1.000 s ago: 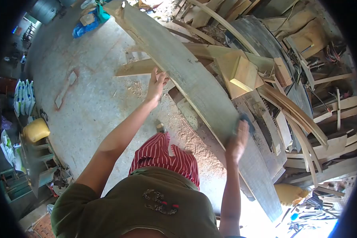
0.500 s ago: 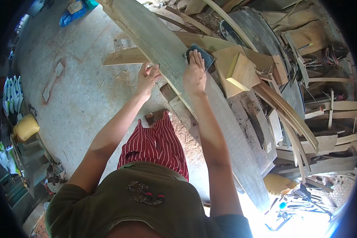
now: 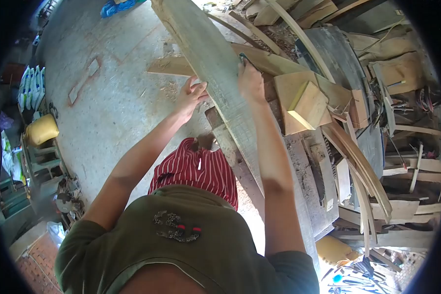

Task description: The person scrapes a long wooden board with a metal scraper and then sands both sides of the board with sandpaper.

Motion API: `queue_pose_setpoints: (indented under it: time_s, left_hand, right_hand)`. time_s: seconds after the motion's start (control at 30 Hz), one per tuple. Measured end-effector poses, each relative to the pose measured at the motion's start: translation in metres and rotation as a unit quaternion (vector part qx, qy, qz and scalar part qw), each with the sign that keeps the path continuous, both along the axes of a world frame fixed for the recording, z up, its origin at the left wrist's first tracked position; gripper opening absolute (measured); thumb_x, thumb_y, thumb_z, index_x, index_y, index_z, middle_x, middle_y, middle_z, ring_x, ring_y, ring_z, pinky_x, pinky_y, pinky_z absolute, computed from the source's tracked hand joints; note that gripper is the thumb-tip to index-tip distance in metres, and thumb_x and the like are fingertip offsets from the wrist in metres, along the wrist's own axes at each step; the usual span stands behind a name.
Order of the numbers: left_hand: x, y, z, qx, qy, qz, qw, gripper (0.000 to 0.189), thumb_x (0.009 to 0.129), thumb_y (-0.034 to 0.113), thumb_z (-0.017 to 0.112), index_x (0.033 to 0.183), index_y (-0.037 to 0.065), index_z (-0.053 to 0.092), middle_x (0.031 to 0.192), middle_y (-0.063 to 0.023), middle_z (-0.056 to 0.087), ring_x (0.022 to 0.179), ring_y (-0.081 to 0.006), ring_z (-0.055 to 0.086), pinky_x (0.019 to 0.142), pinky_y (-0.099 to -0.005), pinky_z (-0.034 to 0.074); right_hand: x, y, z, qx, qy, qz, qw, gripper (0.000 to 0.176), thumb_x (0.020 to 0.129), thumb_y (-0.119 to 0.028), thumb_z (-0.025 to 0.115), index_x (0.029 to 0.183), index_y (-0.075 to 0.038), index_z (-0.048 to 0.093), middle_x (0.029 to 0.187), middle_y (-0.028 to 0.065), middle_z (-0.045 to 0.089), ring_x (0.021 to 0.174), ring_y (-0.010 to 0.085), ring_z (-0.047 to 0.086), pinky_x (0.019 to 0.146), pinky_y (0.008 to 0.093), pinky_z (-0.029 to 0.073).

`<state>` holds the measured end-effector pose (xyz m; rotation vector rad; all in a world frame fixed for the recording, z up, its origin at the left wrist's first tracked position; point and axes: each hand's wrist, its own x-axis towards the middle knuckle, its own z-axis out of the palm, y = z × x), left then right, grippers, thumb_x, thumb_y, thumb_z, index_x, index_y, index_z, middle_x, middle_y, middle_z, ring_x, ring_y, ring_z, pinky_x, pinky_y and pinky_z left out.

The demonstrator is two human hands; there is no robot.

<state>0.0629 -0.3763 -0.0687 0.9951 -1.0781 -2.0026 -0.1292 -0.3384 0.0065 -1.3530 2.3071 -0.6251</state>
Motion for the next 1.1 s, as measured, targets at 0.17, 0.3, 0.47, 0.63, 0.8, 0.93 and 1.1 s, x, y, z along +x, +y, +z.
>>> queue_pose_setpoints:
  time_s: [0.17, 0.3, 0.47, 0.63, 0.8, 0.93, 1.1]
  left_hand:
    - [0.002, 0.003, 0.009, 0.011, 0.004, -0.005, 1.0, 0.064, 0.099, 0.029, 0.062, 0.148, 0.003, 0.03, 0.122, -0.0169, 0.06, 0.106, -0.0245, 0.064, 0.095, -0.0398, 0.054]
    - [0.002, 0.006, 0.01, 0.028, 0.006, 0.007, 1.0, 0.065, 0.099, 0.03, 0.062, 0.148, 0.004, 0.029, 0.123, -0.0165, 0.059, 0.109, -0.0239, 0.063, 0.094, -0.0413, 0.055]
    - [0.002, 0.004, 0.009, 0.022, -0.021, -0.015, 0.999, 0.065, 0.099, 0.03, 0.062, 0.149, 0.005, 0.029, 0.124, -0.0161, 0.056, 0.11, -0.0241, 0.061, 0.095, -0.042, 0.055]
    - [0.004, 0.002, 0.012, 0.027, -0.031, -0.021, 0.999, 0.066, 0.099, 0.03, 0.062, 0.149, 0.004, 0.027, 0.124, -0.0175, 0.054, 0.114, -0.0256, 0.058, 0.095, -0.0426, 0.055]
    - [0.008, -0.006, 0.012, 0.085, -0.021, -0.029, 0.996, 0.063, 0.1, 0.026, 0.06, 0.149, 0.006, 0.027, 0.127, -0.0163, 0.053, 0.113, -0.0278, 0.059, 0.095, -0.0426, 0.055]
    - [0.008, -0.031, 0.023, 0.131, -0.014, -0.015, 0.991, 0.057, 0.104, 0.04, 0.047, 0.148, 0.006, 0.031, 0.128, -0.016, 0.053, 0.11, -0.0277, 0.058, 0.098, -0.0434, 0.052]
    - [0.002, -0.079, 0.011, 0.184, 0.007, 0.018, 0.983, 0.061, 0.104, 0.054, 0.032, 0.136, 0.003, 0.043, 0.121, -0.0169, 0.057, 0.108, -0.027, 0.058, 0.098, -0.0443, 0.048]
  right_hand:
    - [-0.012, 0.097, -0.021, -0.078, 0.077, 0.067, 0.992, 0.054, 0.087, -0.002, 0.051, 0.141, -0.005, 0.05, 0.143, 0.0184, 0.051, 0.132, 0.0368, 0.048, 0.108, 0.0455, 0.041]
    - [-0.018, 0.172, -0.022, -0.077, 0.18, 0.159, 0.968, 0.065, 0.079, 0.004, 0.054, 0.143, -0.008, 0.05, 0.147, 0.0137, 0.048, 0.138, 0.0331, 0.043, 0.113, 0.0453, 0.036]
    - [-0.004, 0.071, -0.028, -0.102, 0.153, 0.187, 0.965, 0.066, 0.081, 0.0, 0.057, 0.145, -0.008, 0.046, 0.151, 0.0146, 0.043, 0.14, 0.0403, 0.036, 0.118, 0.048, 0.028]
    - [0.008, 0.004, -0.041, -0.112, 0.192, 0.18, 0.958, 0.069, 0.081, -0.002, 0.06, 0.147, -0.009, 0.043, 0.156, 0.0122, 0.036, 0.144, 0.0397, 0.029, 0.117, 0.0569, 0.024]
    - [0.025, 0.125, 0.006, 0.023, 0.125, 0.285, 0.95, 0.076, 0.077, 0.003, 0.058, 0.149, -0.01, 0.041, 0.16, 0.0109, 0.03, 0.149, 0.0378, 0.02, 0.12, 0.0589, 0.006]
    - [0.019, 0.136, -0.008, -0.021, 0.126, 0.304, 0.944, 0.079, 0.072, 0.002, 0.061, 0.148, -0.011, 0.045, 0.158, 0.0133, 0.034, 0.147, 0.039, 0.025, 0.121, 0.0566, 0.011]
    - [0.045, -0.006, -0.015, -0.087, 0.155, 0.271, 0.946, 0.074, 0.079, -0.02, 0.073, 0.147, -0.021, 0.046, 0.156, 0.0109, 0.037, 0.144, 0.0345, 0.033, 0.12, 0.0511, 0.021]
